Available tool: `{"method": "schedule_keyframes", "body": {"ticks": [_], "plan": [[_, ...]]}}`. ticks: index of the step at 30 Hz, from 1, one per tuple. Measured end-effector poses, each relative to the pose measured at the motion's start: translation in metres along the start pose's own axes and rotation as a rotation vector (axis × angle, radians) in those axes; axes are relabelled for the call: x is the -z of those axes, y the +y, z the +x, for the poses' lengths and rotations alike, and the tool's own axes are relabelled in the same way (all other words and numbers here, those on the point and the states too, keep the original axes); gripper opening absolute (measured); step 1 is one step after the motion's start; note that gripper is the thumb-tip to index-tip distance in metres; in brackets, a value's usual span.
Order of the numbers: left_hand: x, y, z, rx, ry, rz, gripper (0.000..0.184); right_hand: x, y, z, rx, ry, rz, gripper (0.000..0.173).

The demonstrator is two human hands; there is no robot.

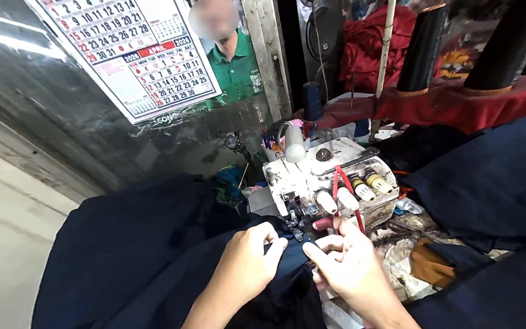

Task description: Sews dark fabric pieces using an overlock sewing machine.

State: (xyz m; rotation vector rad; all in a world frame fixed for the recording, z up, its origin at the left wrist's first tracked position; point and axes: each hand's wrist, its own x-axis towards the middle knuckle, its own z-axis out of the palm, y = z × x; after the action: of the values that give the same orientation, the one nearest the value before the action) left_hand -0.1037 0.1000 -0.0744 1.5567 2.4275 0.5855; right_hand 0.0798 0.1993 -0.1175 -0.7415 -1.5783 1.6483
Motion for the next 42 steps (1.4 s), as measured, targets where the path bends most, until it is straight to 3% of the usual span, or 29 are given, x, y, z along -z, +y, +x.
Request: {"method": "schedule_keyframes", "body": {"ticks": [7,16,26,28,31,34,36,38,40,42], "plan": [[-0.013,-0.001,0.004,-0.320,0.197,-0.019,0.022,0.005,-0.002,-0.002,-0.012,-0.002,-0.033,0.041],[-0.007,-0.014,-0.004,-0.216,0.100,0.007,0.031,0.006,0.000,-0.002,0.000,-0.015,-0.009,0.039],[-0.009,-0.009,-0.008,-0.179,0.207,0.051,0.031,0.005,-0.002,0.000,-0.010,0.005,0.006,0.042],[0.005,-0.005,-0.004,-0.183,0.150,0.057,0.028,0.004,-0.001,0.002,-0.019,0.012,0.026,0.042],[0.034,-0.001,0.011,-0.119,-0.086,-0.063,0.015,-0.001,-0.001,0.004,-0.030,0.034,0.033,0.040],[0.056,0.000,0.010,-0.095,-0.146,-0.308,0.022,0.000,-0.006,-0.007,-0.026,0.012,0.030,0.041],[0.050,-0.006,0.000,-0.089,-0.027,-0.367,0.018,0.001,-0.009,-0.024,-0.038,-0.040,0.036,0.042],[0.038,-0.007,-0.010,-0.103,0.258,-0.357,0.015,0.000,-0.013,-0.039,-0.052,-0.141,0.046,0.038],[0.031,0.002,-0.023,-0.134,0.546,-0.328,0.017,-0.003,-0.013,-0.050,-0.058,-0.249,0.056,0.023],[0.029,0.012,-0.044,-0.217,0.729,-0.303,0.019,-0.009,-0.014,-0.057,-0.083,-0.374,0.111,0.018]]}}
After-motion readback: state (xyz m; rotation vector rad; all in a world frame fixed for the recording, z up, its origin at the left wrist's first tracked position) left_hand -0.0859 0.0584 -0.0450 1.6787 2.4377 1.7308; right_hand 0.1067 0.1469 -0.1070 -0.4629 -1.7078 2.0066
